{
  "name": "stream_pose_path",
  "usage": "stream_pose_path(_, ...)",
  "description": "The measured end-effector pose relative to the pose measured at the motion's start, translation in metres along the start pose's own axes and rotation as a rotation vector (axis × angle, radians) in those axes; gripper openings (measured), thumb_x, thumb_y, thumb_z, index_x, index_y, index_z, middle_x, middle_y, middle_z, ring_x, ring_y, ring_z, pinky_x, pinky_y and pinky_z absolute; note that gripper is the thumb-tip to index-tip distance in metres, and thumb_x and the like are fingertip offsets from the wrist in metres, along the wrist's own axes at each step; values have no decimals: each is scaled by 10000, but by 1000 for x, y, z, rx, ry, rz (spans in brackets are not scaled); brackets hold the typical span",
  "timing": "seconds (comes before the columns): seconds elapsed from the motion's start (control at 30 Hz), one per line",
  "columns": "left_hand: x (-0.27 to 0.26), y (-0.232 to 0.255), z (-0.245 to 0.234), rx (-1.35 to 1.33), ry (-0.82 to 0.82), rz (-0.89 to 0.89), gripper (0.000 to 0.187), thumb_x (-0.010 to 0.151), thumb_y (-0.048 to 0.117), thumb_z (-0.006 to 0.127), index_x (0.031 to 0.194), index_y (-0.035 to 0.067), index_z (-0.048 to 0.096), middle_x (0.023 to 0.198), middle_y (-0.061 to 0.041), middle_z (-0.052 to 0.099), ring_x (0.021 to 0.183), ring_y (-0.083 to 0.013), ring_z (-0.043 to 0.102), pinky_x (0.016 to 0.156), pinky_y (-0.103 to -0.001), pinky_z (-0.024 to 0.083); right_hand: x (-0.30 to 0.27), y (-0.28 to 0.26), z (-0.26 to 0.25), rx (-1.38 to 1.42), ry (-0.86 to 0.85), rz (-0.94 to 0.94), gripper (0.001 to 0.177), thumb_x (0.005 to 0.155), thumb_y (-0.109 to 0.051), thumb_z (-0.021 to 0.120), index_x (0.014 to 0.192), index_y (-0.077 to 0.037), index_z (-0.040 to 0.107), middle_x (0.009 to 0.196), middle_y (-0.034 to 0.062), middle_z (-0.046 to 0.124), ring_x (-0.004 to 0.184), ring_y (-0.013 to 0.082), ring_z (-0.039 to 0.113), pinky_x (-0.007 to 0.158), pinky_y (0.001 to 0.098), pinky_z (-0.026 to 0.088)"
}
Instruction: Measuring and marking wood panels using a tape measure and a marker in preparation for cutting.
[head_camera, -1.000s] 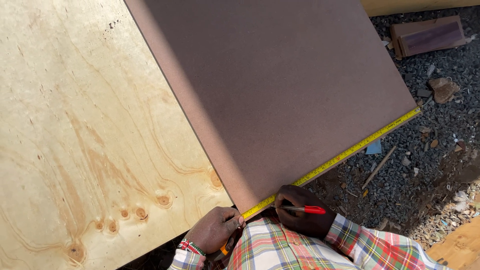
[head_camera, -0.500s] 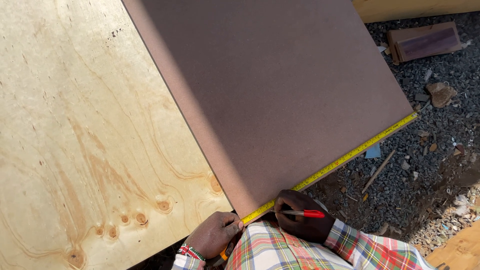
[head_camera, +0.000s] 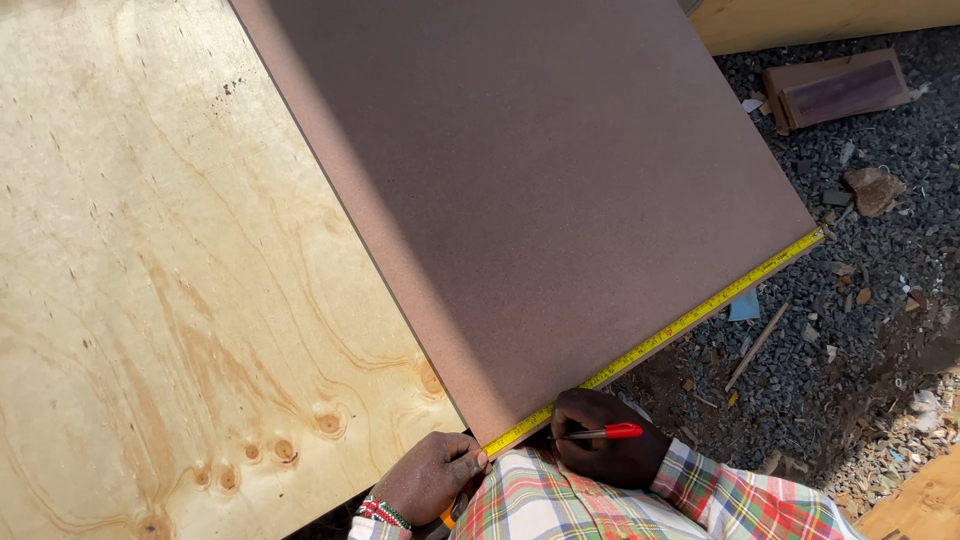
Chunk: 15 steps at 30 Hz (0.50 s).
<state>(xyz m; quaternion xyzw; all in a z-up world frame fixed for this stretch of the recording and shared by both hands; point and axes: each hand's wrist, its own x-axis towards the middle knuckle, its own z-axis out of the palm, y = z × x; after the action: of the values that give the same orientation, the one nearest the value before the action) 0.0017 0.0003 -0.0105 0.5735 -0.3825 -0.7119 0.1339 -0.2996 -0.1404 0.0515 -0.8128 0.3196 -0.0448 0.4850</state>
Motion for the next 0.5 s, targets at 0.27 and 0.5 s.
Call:
stream_pose_path(0.27, -3, 0, 0, 45, 6, 30, 353, 1167, 343, 642, 913, 157, 800, 854, 22, 799, 776, -97, 669, 776, -322, 510, -5, 5, 0, 126, 74, 111, 190, 990, -369, 803, 925, -202, 743, 870, -23, 760, 786, 174, 661, 728, 395, 503)
stream_pose_path(0.5, -1, -6, -4, -79, -57, 3, 380, 1221, 401, 663, 1011, 143, 845, 743, 1, 749, 628, -80, 646, 640, -260, 478, -11, 10, -43, 386, 397, 247, 203, 1060, -287, 804, 1085, -86, 792, 925, 74, 838, 866, 213, 786, 810, 396, 637)
